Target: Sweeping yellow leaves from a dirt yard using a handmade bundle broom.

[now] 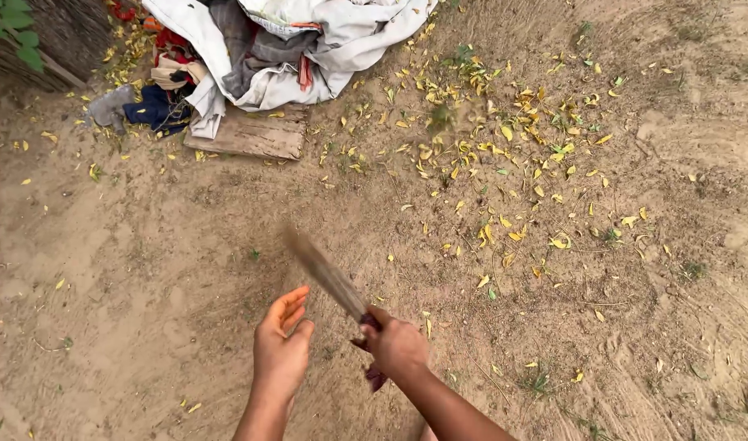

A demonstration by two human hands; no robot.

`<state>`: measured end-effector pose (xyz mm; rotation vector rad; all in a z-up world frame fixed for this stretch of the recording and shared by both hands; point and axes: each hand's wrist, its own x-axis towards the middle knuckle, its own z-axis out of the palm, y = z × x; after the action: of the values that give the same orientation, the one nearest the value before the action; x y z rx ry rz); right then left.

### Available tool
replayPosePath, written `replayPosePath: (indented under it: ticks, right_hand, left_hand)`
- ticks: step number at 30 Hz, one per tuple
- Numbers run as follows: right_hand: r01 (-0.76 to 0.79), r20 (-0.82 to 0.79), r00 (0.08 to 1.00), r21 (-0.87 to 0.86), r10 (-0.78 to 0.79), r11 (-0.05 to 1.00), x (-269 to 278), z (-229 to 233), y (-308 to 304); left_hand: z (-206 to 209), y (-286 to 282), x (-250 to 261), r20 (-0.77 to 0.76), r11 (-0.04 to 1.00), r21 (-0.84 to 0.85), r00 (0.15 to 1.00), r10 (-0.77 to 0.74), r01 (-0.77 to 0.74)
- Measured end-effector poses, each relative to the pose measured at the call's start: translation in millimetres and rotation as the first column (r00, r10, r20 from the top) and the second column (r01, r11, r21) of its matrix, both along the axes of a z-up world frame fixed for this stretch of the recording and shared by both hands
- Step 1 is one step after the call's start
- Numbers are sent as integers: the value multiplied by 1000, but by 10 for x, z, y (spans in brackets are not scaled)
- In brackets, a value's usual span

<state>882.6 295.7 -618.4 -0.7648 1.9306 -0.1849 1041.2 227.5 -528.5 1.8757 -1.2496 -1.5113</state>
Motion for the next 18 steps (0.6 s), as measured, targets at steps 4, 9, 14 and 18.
replayPosePath:
  ticks: [4, 9, 14, 18]
  right_hand:
    - [-471, -127, 831, 358, 542, 806, -281, -473, -371]
    - [85, -223, 974, 185, -42, 979, -970, -470, -377]
    - [512, 243, 827, 48, -507, 858, -600, 236, -738]
    - [508, 530, 740, -37, -414, 860, -195, 187, -1142]
  left_hand:
    - [-29, -190, 9, 19, 1000, -17, 1000, -18, 18]
    - [-59, -380, -26, 25, 999, 47, 1000, -3, 2]
    - [-127, -724, -599, -12, 964, 254, 996, -84, 84]
    - [-404, -1192, -810, -292, 853, 519, 949, 115, 57]
